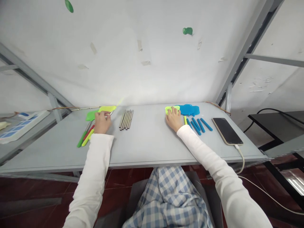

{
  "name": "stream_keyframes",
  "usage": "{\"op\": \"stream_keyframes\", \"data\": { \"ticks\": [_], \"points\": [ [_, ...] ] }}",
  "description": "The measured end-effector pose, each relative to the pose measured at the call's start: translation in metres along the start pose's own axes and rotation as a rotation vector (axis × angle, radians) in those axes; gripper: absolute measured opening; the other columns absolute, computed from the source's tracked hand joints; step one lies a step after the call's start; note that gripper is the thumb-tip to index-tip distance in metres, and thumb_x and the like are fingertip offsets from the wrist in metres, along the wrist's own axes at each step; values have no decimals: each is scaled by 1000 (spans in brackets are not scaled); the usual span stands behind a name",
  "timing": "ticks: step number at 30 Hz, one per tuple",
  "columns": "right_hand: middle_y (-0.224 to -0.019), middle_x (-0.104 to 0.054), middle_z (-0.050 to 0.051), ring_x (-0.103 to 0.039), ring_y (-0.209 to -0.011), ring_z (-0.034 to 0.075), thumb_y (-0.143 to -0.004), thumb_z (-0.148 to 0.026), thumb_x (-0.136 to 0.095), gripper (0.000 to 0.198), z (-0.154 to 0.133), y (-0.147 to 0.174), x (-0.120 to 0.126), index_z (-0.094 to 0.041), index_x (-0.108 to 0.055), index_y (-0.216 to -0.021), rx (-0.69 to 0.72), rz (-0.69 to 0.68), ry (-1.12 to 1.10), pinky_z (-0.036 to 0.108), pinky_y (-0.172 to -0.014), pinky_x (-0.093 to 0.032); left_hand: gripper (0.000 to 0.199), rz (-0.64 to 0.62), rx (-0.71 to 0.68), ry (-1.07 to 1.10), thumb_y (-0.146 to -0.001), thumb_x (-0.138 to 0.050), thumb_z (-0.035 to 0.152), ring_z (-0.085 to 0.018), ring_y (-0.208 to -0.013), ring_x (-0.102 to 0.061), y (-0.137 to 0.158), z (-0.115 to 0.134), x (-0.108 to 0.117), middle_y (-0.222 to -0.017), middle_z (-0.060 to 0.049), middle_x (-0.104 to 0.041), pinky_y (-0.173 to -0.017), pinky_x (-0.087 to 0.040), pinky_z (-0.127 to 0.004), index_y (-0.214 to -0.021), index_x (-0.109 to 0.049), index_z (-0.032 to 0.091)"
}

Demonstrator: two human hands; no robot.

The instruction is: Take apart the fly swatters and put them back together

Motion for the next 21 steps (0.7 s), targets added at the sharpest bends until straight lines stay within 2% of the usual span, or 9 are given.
{"op": "stream_keyframes", "data": {
  "ticks": [2,4,8,11,13,15,17,19,21],
  "points": [
    [-132,-49,22,-41,-119,34,-94,-35,-33,42,-7,-1,5,-11,-52,-123,14,57,-144,51,-102,-25,23,33,-139,166,-82,-52,21,-22,-104,-55,9,35,0,-112,-13,-50,-93,-48,-37,-104,-58,16],
    [-126,-53,19,-45,-117,31,-93,-43,-38,44,-16,-1,8,-14,-51,-124,12,59,-368,51,-102,-26,25,0,-279,235,-87,-49,25,-20,-99,-57,25,74,-10,-111,-11,-53,-90,-48,-35,-109,-58,17],
    [-114,-59,8,-54,-102,20,-91,-56,-39,42,-38,5,12,-24,-49,-116,-50,-19,-1019,39,-95,-40,35,-86,-569,124,-91,-36,14,-22,-102,-55,76,152,-38,-112,-11,-61,-96,-43,-39,-121,-54,17],
    [-96,-59,2,-57,-84,14,-89,-59,-42,37,-35,5,19,-26,-49,-102,-193,74,-1388,29,-76,-47,46,-186,-640,51,-87,-33,7,-24,-98,-56,108,187,-57,-111,-14,-61,-90,-44,-40,-132,-46,12],
    [-88,-57,-1,-56,-74,12,-85,-60,-49,36,-22,2,19,-25,-49,-93,-307,153,-1520,25,-67,-46,47,-225,-619,87,-87,-32,7,-25,-99,-56,118,202,-62,-110,-16,-60,-89,-44,-40,-132,-44,10],
    [-85,-57,-1,-56,-67,11,-80,-60,-57,38,-7,-1,12,-24,-50,-88,-423,188,-1634,24,-59,-45,43,-279,-561,211,-89,-34,11,-24,-102,-56,119,213,-66,-113,-16,-58,-90,-44,-40,-130,-45,11],
    [-82,-58,-2,-55,-61,10,-76,-58,-63,39,4,-3,3,-23,-50,-85,-521,178,-1753,24,-54,-44,34,-396,-427,409,-91,-38,18,-22,-98,-59,114,220,-74,-112,-14,-58,-87,-46,-37,-124,-46,14],
    [-73,-57,-2,-51,-54,10,-75,-58,-65,39,9,-4,-6,-22,-50,-82,-583,121,-1839,24,-49,-42,27,-616,-208,637,-93,-40,27,-17,-81,-62,110,224,-93,-102,-9,-60,-76,-49,-32,-116,-48,17],
    [-58,-50,-4,-43,-44,9,-76,-60,-64,41,9,-2,-13,-22,-49,-76,-623,11,-1854,24,-42,-38,24,-920,-18,881,-94,-40,32,-13,-65,-61,118,235,-114,-88,-4,-60,-67,-49,-29,-109,-50,17]
  ]
}}
Point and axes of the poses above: each hand's wrist, its own y-axis away from the middle knuckle, its own x-axis out of the back of the hand, z = x × y, the point moved 8 cm from there along -y, towards the middle knuckle
